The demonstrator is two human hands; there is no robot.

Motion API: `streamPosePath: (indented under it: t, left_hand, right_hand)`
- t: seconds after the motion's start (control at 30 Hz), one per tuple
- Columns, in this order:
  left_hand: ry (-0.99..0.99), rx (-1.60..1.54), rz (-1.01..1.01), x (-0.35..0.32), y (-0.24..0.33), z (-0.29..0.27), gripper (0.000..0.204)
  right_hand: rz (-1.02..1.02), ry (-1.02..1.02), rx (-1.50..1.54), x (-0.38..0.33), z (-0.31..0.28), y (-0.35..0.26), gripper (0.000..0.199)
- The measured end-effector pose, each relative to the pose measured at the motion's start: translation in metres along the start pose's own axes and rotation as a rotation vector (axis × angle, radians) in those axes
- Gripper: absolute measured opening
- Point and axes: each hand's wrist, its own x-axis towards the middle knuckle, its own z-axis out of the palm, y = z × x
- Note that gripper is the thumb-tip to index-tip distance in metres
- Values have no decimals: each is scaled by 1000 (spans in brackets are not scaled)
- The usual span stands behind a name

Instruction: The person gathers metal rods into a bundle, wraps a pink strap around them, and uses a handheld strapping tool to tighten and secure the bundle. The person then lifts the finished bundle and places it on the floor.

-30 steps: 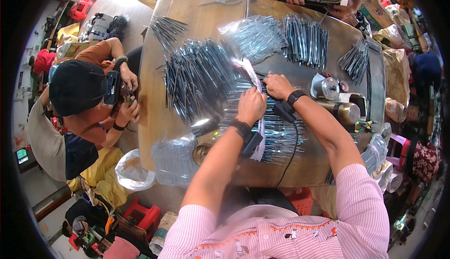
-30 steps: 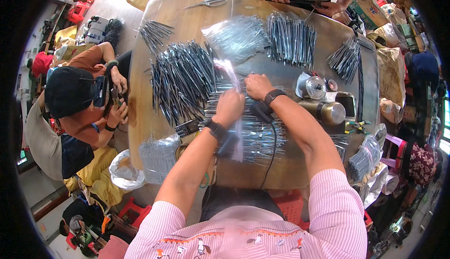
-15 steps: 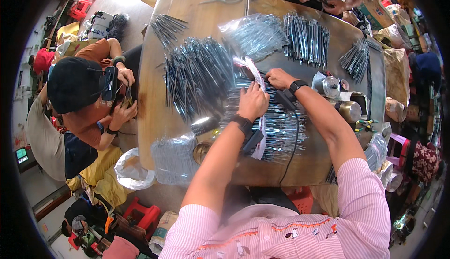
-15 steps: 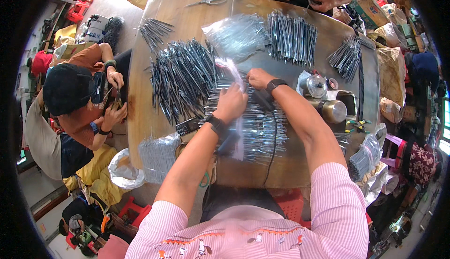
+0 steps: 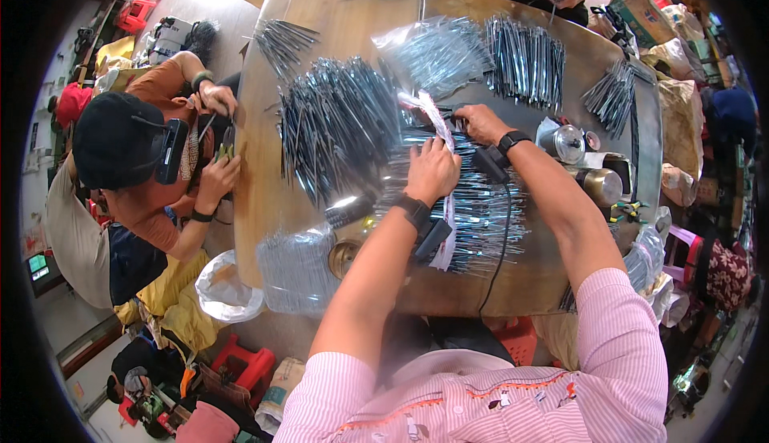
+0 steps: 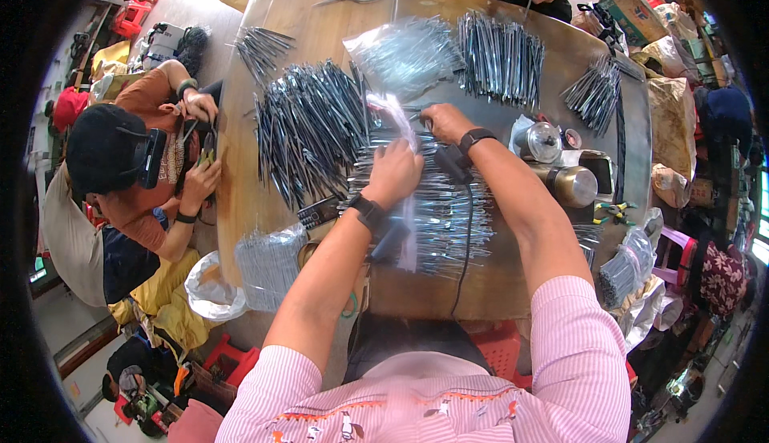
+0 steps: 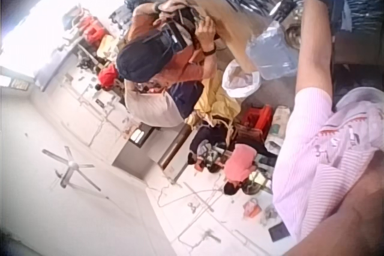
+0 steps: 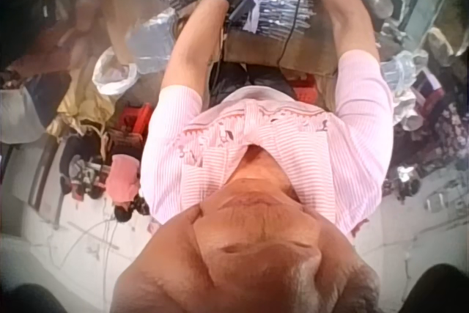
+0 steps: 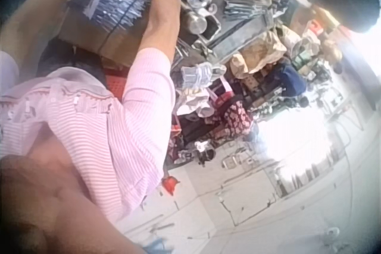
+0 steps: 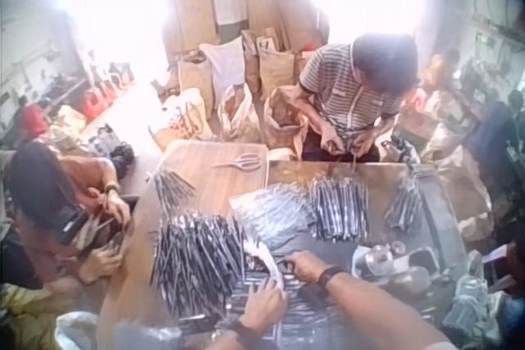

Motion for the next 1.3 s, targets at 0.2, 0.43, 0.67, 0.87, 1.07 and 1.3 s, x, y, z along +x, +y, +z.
streamPosePath:
  t: [0.2, 0.43, 0.67, 0.87, 1.07, 1.3]
  left_hand:
    - [-22, -14, 0, 1, 0, -1, 32]
    - [11, 0, 0, -1, 0, 1, 33]
    - [-89, -14, -53, 1, -1, 3, 41]
    - [-9, -1, -16, 0, 0, 4, 35]
    - [55, -21, -2, -1, 0, 3, 33]
    - [1, -17, -31, -1, 2, 1, 34]
  right_hand:
    - [473, -132, -279, 3, -6, 0, 20]
    - [631, -188, -72, 16, 5, 1, 37]
    - [635, -230, 126, 15, 13, 17, 36]
    - [-14, -416, 132, 3, -11, 38, 30]
    - [662, -401, 672, 4, -9, 20, 33]
    - [804, -159, 1338, 16, -11, -4, 24]
